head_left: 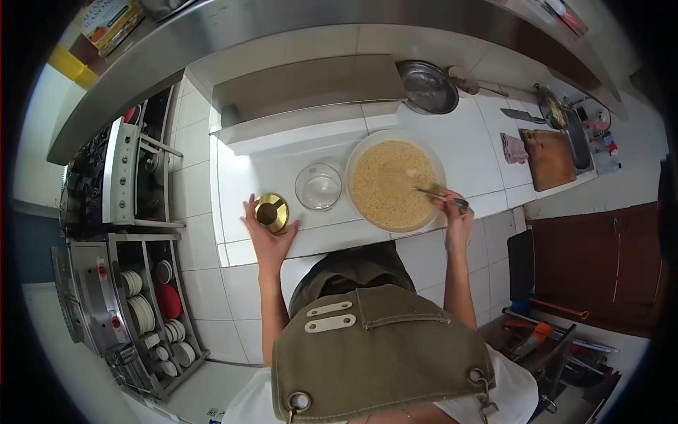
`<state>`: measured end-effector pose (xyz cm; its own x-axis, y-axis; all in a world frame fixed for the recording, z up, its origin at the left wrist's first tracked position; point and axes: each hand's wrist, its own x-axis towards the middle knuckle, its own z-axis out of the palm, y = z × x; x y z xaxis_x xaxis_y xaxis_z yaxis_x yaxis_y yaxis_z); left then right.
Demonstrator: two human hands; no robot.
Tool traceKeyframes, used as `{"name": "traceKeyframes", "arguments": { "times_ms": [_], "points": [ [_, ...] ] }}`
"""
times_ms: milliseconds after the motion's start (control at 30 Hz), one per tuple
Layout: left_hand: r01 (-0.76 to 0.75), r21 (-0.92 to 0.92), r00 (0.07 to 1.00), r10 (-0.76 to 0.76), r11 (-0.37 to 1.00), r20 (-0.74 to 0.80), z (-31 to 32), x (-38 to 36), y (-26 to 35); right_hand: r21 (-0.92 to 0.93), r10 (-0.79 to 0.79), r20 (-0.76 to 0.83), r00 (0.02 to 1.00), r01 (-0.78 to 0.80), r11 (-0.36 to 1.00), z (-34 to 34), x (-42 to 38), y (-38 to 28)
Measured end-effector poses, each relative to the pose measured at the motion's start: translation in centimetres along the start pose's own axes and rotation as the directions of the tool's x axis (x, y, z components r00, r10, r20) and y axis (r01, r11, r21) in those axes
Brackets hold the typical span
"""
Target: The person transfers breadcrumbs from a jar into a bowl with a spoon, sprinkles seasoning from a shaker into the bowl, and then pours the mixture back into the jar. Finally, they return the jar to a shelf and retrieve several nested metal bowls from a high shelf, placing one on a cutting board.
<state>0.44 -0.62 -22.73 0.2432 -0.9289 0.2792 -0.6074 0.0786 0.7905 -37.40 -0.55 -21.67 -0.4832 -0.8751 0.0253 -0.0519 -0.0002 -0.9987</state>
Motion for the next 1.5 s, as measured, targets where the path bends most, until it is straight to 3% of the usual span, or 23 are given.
{"name": "traceKeyframes", "arguments": {
  "times_ms": [33, 100, 133, 233, 300, 467, 533, 667, 733, 833, 1033, 1300, 1400, 1433, 1467, 1500],
  "points": [
    [-0.086, -0.001, 0.995, 0.086, 0.996, 0.053, 0.0, 0.3, 1.2, 0.050, 0.056, 0.016, 0.998, -0.056, 0.997, 0.9, -0.7, -0.2],
    [-0.113, -0.289, 0.985, 0.146, 0.951, 0.095, 1.6, 0.9, 3.1, 0.094, 0.111, 0.031, 0.993, -0.114, 0.989, 2.1, -1.7, -0.9],
    [-0.112, -0.292, 0.984, 0.146, 0.950, 0.098, 2.6, 1.0, 3.5, 0.127, 0.158, 0.016, 0.987, -0.158, 0.979, 2.7, -2.0, -1.4],
    [-0.084, -0.458, 0.972, 0.175, 0.885, 0.159, 5.4, 1.4, 3.1, 0.172, 0.219, -0.009, 0.976, -0.214, 0.962, 3.2, -2.3, -1.9],
    [0.058, -0.556, 0.980, 0.058, 0.829, 0.188, 6.7, 1.7, 2.5, 0.260, 0.275, -0.018, 0.961, -0.261, 0.930, 3.1, -2.2, -1.7],
    [-0.074, -0.413, 0.987, 0.126, 0.908, 0.101, 6.0, 2.6, 3.8, 0.333, 0.268, -0.062, 0.962, -0.233, 0.914, 1.7, -1.7, -2.6],
    [-0.181, -0.365, 0.959, 0.247, 0.913, 0.140, 4.7, 3.5, 5.7, 0.311, 0.238, -0.095, 0.967, -0.198, 0.929, 1.0, -1.3, -3.1],
    [-0.230, -0.211, 0.925, 0.281, 0.950, 0.255, 3.5, 5.2, 8.9, 0.248, 0.178, -0.152, 0.972, -0.136, 0.959, -0.6, -0.2, -3.6],
    [-0.396, -0.127, 0.852, 0.415, 0.910, 0.320, 3.4, 6.1, 9.9, 0.244, 0.176, -0.154, 0.972, -0.135, 0.960, -1.4, 0.2, -4.0],
    [-0.520, -0.005, 0.802, 0.491, 0.854, 0.340, 3.9, 6.8, 11.4, 0.229, 0.166, -0.165, 0.972, -0.126, 0.965, -1.7, 0.6, -5.3],
    [-0.541, -0.017, 0.773, 0.505, 0.841, 0.383, 5.7, 7.2, 13.0, 0.237, 0.105, -0.131, 0.986, -0.072, 0.969, -1.2, 0.8, -8.2],
    [-0.568, -0.037, 0.744, 0.532, 0.822, 0.405, 6.6, 6.8, 14.4, 0.234, 0.092, 0.031, 0.995, -0.097, 0.967, 4.1, -0.4, -9.9],
    [-0.552, -0.068, 0.759, 0.535, 0.831, 0.372, 6.7, 6.7, 14.2, 0.087, -0.041, 0.125, 0.991, 0.030, 0.996, 5.3, -2.2, -10.8],
    [-0.532, -0.091, 0.778, 0.529, 0.842, 0.339, 6.7, 6.7, 14.1, -0.093, -0.286, 0.256, 0.923, 0.318, 0.943, 5.1, -2.7, -11.1],
    [-0.532, -0.091, 0.778, 0.528, 0.842, 0.339, 6.6, 6.7, 14.0, -0.221, -0.470, 0.421, 0.776, 0.590, 0.777, 5.0, -3.1, -11.3],
    [-0.524, -0.106, 0.786, 0.528, 0.845, 0.321, 6.4, 6.8, 14.0, -0.221, -0.470, 0.421, 0.776, 0.590, 0.777, 4.9, -3.4, -11.2]
  ]
}}
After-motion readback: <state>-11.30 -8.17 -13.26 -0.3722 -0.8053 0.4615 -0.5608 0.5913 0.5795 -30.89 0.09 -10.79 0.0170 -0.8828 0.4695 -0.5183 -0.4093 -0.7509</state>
